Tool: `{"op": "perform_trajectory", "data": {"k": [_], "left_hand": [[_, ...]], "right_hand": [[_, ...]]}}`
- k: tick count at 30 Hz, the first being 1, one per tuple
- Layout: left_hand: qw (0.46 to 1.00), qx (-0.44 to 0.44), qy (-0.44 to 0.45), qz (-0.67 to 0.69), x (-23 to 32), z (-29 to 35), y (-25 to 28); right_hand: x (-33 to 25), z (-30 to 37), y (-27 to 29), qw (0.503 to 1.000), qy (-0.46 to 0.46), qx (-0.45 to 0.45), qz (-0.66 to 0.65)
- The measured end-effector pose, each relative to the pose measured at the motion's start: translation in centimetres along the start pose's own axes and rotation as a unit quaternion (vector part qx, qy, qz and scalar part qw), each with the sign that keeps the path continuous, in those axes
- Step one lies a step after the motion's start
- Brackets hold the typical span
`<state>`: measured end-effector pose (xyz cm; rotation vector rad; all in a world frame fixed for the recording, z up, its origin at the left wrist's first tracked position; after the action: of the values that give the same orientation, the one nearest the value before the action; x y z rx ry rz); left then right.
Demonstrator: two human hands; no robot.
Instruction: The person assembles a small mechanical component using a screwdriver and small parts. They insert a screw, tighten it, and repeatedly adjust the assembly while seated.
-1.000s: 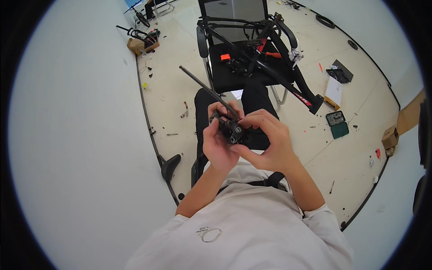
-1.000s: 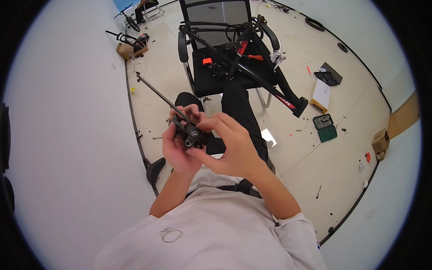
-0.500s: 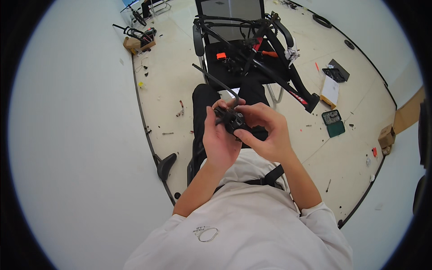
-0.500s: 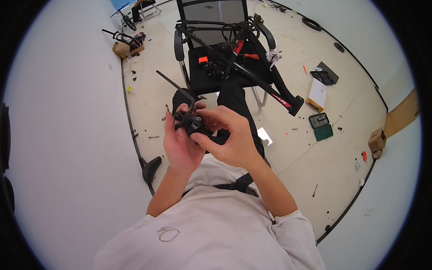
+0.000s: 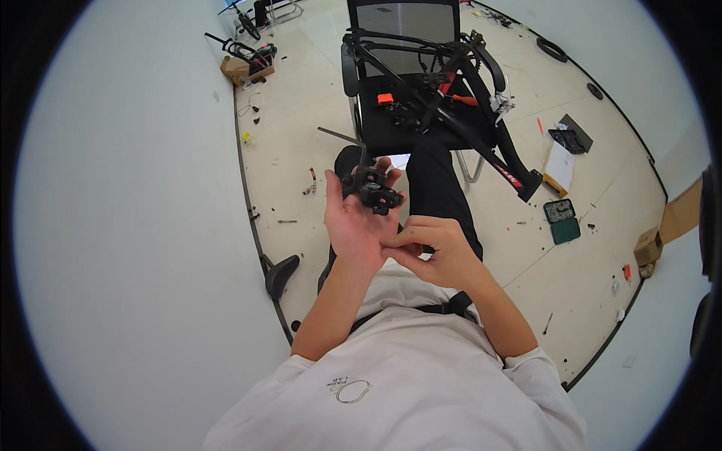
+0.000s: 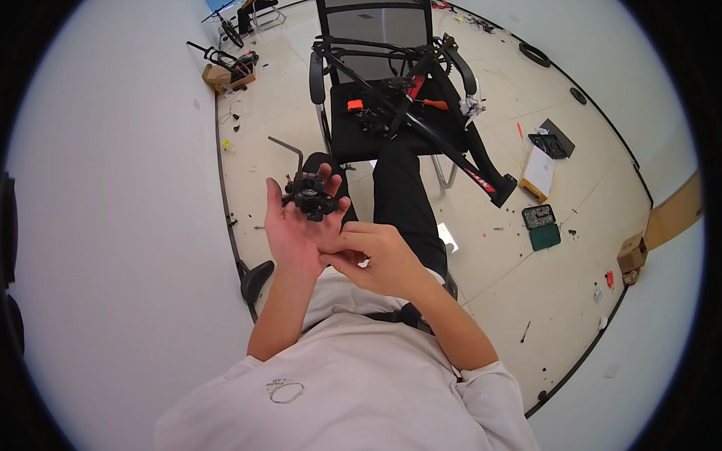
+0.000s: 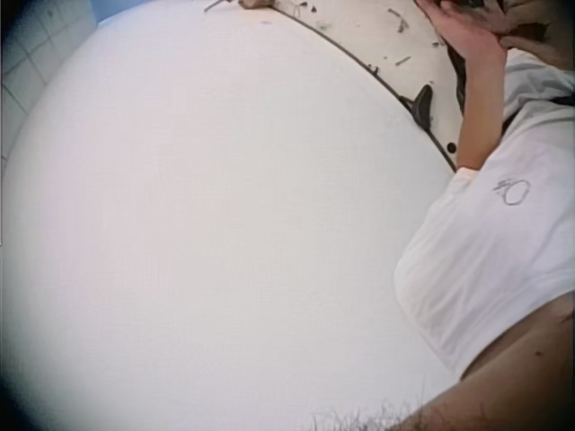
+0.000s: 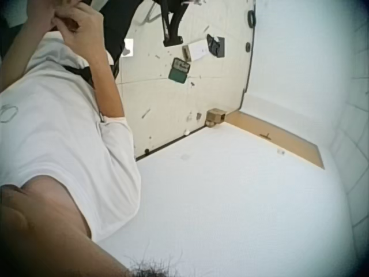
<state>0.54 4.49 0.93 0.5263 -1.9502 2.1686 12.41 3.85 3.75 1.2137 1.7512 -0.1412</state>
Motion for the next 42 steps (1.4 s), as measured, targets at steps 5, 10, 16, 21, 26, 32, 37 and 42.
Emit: {"op": "perform_trajectory", "data": {"k": [5, 10, 16, 21, 26, 32, 37, 42], "left_hand": [[1.0, 0.001, 0.001, 0.018, -0.3, 0.2, -0.3], [0.997, -0.078, -0.003, 0.027, -0.1, 0.3, -1.3], [0.987, -0.157, 0.03, 0.036, -0.7, 0.3, -1.8], [0.983, -0.184, 0.022, -0.001, -1.6, 0.3, -2.0], [0.985, -0.163, -0.027, -0.051, -2.1, 1.2, -2.0], [0.963, -0.219, -0.078, -0.138, -1.9, 1.7, -3.2], [0.927, -0.235, -0.088, -0.277, -2.1, 0.9, -2.9], [0.923, -0.232, -0.007, -0.307, -1.1, 1.1, -2.9]], "right_hand": [[1.5, 0.4, 1.1, 0.993, -0.072, -0.068, 0.069], [4.4, 0.8, 6.2, 0.952, -0.131, 0.019, 0.276], [6.2, 2.1, 12.0, 0.905, -0.073, 0.185, 0.376], [3.8, 1.0, 10.7, 0.927, -0.004, 0.203, 0.315], [0.1, -0.1, 6.3, 0.993, -0.029, 0.111, 0.018], [-1.2, 0.1, 4.0, 0.992, -0.074, 0.05, -0.09], [-0.9, 0.4, 4.9, 0.988, -0.034, 0.133, -0.072], [-1.5, 0.4, 7.1, 0.991, -0.008, 0.131, -0.001]]}}
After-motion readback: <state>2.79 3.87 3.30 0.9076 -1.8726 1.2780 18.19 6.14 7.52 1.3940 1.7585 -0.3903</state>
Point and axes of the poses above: each hand's wrist, its own z-axis away from the middle knuckle, its own y-axis out of the back of the hand, x = y × z, the point moved 6 cm from there along -z, towards the middle knuckle, and after that the axes turned 3 degrees about y, right-handed, at the moved point
